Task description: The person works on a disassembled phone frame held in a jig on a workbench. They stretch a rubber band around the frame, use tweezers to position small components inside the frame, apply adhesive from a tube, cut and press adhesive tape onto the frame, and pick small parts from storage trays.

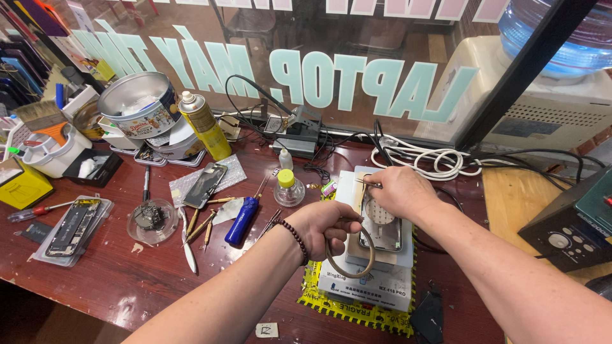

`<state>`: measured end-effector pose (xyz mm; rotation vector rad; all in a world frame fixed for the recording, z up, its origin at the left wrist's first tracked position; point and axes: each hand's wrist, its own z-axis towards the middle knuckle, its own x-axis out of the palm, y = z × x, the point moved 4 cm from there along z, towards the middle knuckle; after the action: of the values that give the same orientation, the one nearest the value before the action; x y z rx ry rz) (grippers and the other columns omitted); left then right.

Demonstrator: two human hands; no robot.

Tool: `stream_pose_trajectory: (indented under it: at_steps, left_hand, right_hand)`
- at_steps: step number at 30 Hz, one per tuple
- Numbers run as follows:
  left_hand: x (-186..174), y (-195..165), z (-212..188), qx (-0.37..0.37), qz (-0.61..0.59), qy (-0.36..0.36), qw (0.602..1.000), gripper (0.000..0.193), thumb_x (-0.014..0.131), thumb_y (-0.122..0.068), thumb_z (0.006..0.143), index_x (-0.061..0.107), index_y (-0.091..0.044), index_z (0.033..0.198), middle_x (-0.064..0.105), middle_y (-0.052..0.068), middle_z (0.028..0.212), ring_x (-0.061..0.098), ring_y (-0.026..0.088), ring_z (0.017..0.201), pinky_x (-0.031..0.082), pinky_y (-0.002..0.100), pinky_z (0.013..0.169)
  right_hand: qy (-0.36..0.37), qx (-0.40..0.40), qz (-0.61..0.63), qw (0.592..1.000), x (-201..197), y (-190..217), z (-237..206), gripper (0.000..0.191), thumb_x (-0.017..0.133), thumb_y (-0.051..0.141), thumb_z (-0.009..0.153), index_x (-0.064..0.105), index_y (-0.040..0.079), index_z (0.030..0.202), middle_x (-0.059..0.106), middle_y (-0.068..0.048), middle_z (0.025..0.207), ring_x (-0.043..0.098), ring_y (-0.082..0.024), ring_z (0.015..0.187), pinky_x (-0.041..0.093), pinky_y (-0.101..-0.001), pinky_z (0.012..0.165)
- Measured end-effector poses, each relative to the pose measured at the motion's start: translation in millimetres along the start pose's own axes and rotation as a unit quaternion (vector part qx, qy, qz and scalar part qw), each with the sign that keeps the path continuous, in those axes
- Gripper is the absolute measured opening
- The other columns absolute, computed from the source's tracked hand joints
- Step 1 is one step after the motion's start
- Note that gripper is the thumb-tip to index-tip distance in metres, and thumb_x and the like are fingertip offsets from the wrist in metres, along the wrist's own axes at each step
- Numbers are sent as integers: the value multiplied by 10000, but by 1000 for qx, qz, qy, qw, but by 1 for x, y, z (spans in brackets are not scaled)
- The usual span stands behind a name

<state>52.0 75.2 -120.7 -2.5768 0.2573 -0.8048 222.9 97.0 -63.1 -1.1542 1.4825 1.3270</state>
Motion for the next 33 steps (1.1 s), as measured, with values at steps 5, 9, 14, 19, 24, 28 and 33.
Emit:
stream_pose_trajectory:
  at_steps: [5,9,14,19,24,28,33]
  left_hand:
    - [4,6,7,6,25,-55,998,96,595,-157,970,582,-121,882,654,-18,657,241,23,360,315,199,367]
    - [6,11,14,-6,29,-51,998,92,576,-162,979,559,-107,907,665,-8,670,239,34,354,347,210,374]
    - [5,14,21,1,30,-63,998,77,574,-153,968,576,-101,911,663,-11,662,234,33,348,345,220,375]
    - [8,17,21,4,29,-53,998,67,563,-157,961,572,-103,923,664,-20,660,236,34,352,346,224,390]
    - [10,17,14,15,30,-74,997,56,570,-156,964,573,-103,946,672,-22,677,239,36,363,358,227,406]
    - [13,17,12,22,31,-78,996,47,563,-158,958,571,-112,958,665,-19,673,239,41,366,343,236,404]
    - [15,16,8,40,39,-80,995,59,568,-162,958,579,-105,971,658,-13,688,246,48,377,350,246,410]
  right_hand:
    - [-3,-4,64,998,2,-10,10,340,728,307,817,783,305,1153,766,-140,1042,732,-322,978,572,-411,913]
    - [3,-18,41,999,1,-9,10,353,712,277,815,785,322,1158,762,-137,1038,731,-327,958,575,-421,894]
    - [-21,-40,-52,998,-3,1,-7,385,660,244,848,753,341,1209,753,-135,1018,719,-335,953,566,-461,873]
    - [-59,-56,-47,996,-2,6,-17,356,695,301,827,746,288,1179,739,-121,1007,703,-348,940,560,-492,808]
    - [-81,-56,18,995,2,-5,-9,316,708,320,833,784,283,1138,750,-158,960,711,-373,892,569,-477,829]
    - [-85,-52,91,991,7,-14,1,292,717,341,847,802,222,1101,761,-176,913,731,-361,863,587,-431,828]
    - [-85,65,313,944,13,-33,2,219,724,249,864,791,75,980,765,-111,792,695,-202,702,554,-356,669]
